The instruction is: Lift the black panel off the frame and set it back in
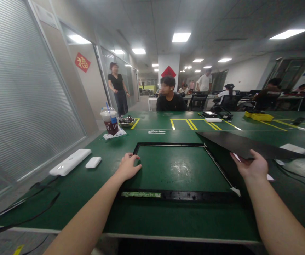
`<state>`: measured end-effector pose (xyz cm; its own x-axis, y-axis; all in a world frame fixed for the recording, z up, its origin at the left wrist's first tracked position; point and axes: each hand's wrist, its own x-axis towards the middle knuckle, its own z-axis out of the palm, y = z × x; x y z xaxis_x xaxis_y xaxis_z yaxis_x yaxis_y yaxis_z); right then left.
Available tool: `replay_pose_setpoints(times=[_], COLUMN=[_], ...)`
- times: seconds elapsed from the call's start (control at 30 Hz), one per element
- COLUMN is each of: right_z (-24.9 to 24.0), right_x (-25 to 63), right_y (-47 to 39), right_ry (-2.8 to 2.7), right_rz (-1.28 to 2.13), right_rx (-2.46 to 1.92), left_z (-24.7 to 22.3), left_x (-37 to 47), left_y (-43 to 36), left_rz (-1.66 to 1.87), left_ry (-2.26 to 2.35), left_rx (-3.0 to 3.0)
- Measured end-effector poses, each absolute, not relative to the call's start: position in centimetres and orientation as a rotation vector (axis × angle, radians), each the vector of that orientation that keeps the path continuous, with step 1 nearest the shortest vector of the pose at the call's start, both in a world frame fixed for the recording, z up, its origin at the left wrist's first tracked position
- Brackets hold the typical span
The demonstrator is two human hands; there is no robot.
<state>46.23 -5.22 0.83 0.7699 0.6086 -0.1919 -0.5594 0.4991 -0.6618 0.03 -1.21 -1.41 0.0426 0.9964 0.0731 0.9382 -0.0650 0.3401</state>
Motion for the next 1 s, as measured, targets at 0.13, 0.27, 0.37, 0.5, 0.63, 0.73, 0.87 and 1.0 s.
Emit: replay_pose_setpoints(times=[0.13,0.27,0.37,0.5,0.63,0.73,0.87,1.0], right_z=[-0.3,-1.6,-2.3,-2.2,-1.2,-0.2,1.0,1.6], right_x=[46.9,47.9,48.4,48.4,47.3,46.3,45.3,44.9], right_y=[-4.6,-3.7,-3.3,-3.3,-3.9,-4.5,-5.3,-5.8], right_ry=[-0.024,0.024,-0.002,-0.082,-0.151,-0.156,-0.215,-0.277], right_rz=[0.76,0.714,0.69,0.587,0.584,0.636,0.775,0.915], right_rx=[-0.827,-0.89,-0.915,-0.857,-0.823,-0.806,-0.763,-0.795], left_z=[-1.4,-1.5,-1.5,-1.3,-1.4,-1.7,-2.0,-1.7], left_x=[0.0,0.0,-0.1,-0.1,0.0,0.1,0.0,-0.4], left_y=[-1.2,-1.2,-1.2,-1.2,-1.2,-1.0,-0.4,0.4], left_rz=[0.395,0.387,0.398,0.401,0.455,0.545,0.75,1.046], left_ry=[2.004,2.001,2.001,1.983,1.977,1.979,1.913,1.782], left_rx=[2.119,2.13,2.131,2.112,2.068,2.019,1.942,1.746])
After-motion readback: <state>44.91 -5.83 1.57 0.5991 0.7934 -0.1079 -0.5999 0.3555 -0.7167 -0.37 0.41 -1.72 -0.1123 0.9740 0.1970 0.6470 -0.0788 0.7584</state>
